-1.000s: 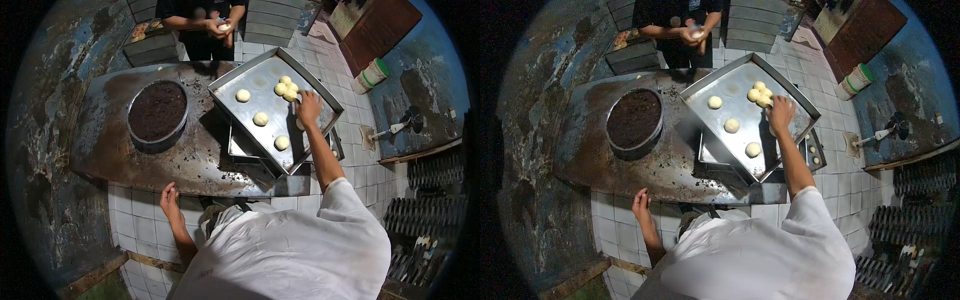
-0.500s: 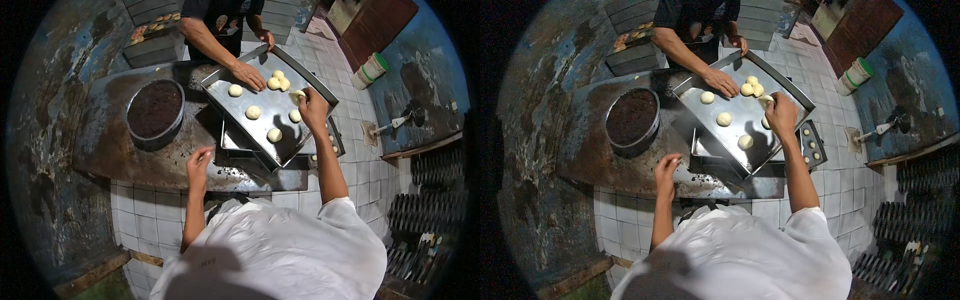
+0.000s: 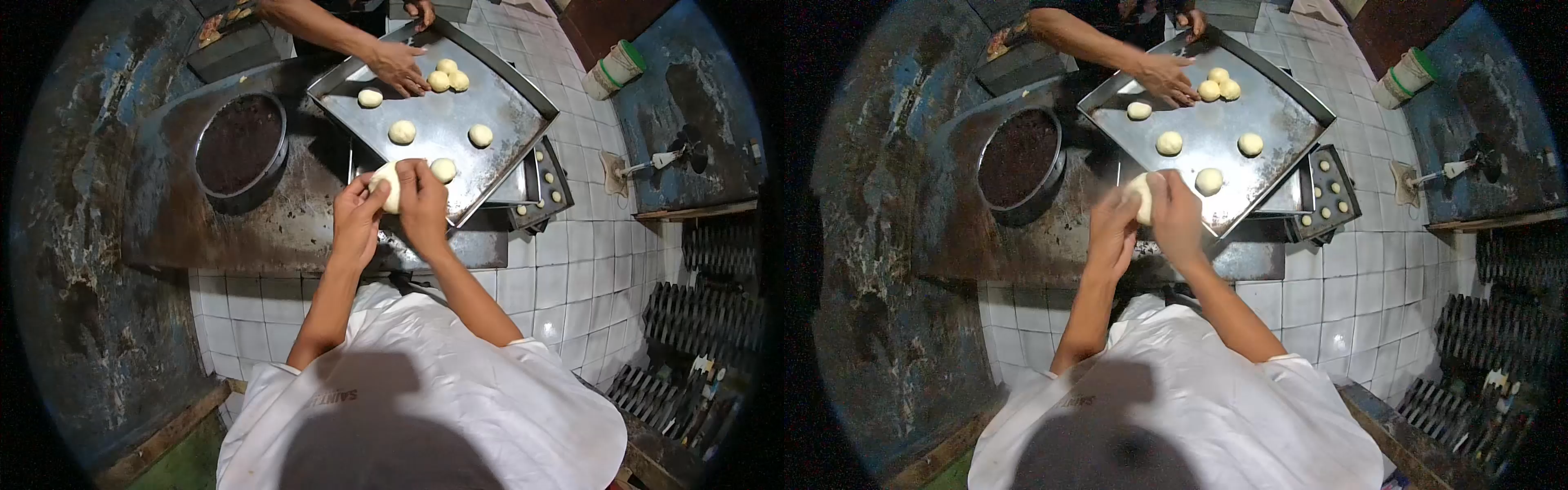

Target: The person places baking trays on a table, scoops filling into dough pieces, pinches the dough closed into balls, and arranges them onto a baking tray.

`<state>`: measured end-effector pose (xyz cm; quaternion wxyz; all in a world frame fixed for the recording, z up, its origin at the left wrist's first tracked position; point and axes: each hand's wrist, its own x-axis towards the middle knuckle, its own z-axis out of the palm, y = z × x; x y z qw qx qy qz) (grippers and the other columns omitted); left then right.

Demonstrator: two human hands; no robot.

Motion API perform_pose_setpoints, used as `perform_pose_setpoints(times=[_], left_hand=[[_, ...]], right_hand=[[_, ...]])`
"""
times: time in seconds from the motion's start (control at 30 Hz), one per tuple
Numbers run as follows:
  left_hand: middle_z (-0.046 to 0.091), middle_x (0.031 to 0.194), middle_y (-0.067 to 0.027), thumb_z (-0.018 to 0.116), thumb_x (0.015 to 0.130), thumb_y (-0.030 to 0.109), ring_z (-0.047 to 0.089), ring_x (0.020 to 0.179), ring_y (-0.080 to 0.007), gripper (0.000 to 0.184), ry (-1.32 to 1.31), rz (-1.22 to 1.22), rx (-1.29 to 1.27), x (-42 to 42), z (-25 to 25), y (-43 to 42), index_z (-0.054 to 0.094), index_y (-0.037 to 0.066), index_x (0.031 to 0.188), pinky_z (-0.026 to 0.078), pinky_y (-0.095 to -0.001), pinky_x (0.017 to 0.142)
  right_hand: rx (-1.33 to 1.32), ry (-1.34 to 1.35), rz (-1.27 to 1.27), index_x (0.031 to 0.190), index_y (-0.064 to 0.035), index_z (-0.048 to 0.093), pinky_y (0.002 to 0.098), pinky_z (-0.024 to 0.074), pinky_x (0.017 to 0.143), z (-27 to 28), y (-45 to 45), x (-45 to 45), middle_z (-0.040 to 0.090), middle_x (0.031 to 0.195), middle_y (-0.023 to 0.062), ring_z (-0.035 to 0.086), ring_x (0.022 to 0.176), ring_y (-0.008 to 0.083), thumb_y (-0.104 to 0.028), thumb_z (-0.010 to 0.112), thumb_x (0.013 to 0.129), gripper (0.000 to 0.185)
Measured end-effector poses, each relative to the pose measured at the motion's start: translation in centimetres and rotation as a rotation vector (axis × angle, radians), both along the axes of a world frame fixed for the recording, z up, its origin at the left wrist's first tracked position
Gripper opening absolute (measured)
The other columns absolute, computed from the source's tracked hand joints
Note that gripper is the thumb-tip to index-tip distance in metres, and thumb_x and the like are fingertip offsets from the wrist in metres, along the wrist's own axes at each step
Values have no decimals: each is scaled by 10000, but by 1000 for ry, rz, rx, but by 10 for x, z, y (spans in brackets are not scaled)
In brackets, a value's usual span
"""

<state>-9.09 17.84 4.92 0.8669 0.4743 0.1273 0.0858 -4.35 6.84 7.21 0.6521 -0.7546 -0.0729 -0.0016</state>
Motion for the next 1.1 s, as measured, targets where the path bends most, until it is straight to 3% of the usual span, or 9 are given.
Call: perform_pose_setpoints(times=[0.1, 0.17, 0.23, 0.3, 0.37, 0.57, 0.6, 0.83, 1.1], left_hand=[[623, 1312, -144, 593, 1027, 206, 618, 1182, -227, 409, 96, 10, -404, -27, -46, 29, 534, -62, 1331, 486, -367, 1034], [612, 1318, -152, 596, 1028, 214, 589, 1228, -255, 419, 220, 122, -560, -55, -56, 45, 525, -52, 1344, 439, -395, 1092], [592, 1351, -171, 592, 1028, 263, 567, 1260, -281, 474, 155, 133, -641, -80, -56, 62, 503, -57, 1366, 417, -418, 1117], [571, 1383, -189, 589, 1027, 312, 546, 1292, -306, 530, 69, 160, -719, -96, -59, 86, 482, -62, 1387, 395, -442, 1142], [549, 1409, -211, 573, 1027, 372, 525, 1311, -339, 584, -6, 230, -814, -112, -67, 113, 470, -69, 1395, 370, -473, 1157], [655, 1267, -141, 594, 1012, 234, 616, 1197, -279, 350, 202, 511, -654, -130, -86, 192, 590, -7, 1266, 461, -443, 1065], [656, 1261, -141, 598, 1010, 235, 619, 1188, -278, 347, 250, 552, -657, -131, -88, 205, 593, -3, 1263, 463, -440, 1060], [659, 1222, -133, 615, 1012, 289, 629, 1158, -265, 359, 149, 657, -752, -138, -98, 293, 589, 16, 1244, 492, -418, 1025], [670, 1197, -103, 625, 1010, 362, 645, 1117, -240, 393, 248, 807, -717, -142, -123, 369, 597, 38, 1230, 511, -397, 990]], right_hand=[[-78, 124, 220, 1006, 19, 670, 361, 481, 614, -83, 19, -4, 665, 746, 149, 611, 643, 200, -324, 529, 1055, 373], [547, 858, 593, 1102, -55, 671, 241, 448, 578, -102, 11, -14, 659, 823, 6, 597, 655, 118, -414, 533, 1058, 386], [377, 985, 573, 1194, -31, 625, 320, 511, 680, -118, 1, -19, 696, 923, 99, 670, 801, 213, -431, 487, 1063, 443], [-682, -177, 470, 1250, 7, 594, 451, 522, 818, -213, -23, -33, 701, 1020, 212, 672, 977, 352, -397, 408, 1073, 479], [-994, 248, 521, 1352, 5, 535, 506, 507, 939, -228, -38, -37, 684, 1149, 244, 641, 1078, 439, -180, 439, 1010, 400], [-1255, 225, 569, 1374, -1, 526, 439, 463, 1067, -281, -45, -48, 596, 1337, 242, 587, 1213, 403, -117, 433, 959, 441], [-1279, -96, 504, 1331, -14, 541, 490, 499, 979, -307, -56, -53, 634, 1255, 239, 615, 1147, 425, -120, 471, 935, 416], [-1158, 116, 571, 1088, -43, 531, 538, 501, 697, -144, 89, -39, 667, 1003, 248, 649, 903, 460, -136, 614, 927, 204], [-1017, -610, 892, 1024, -43, 562, 431, 556, 700, -99, 364, 24, 661, 967, 157, 668, 906, 346, -62, 550, 885, 141]])
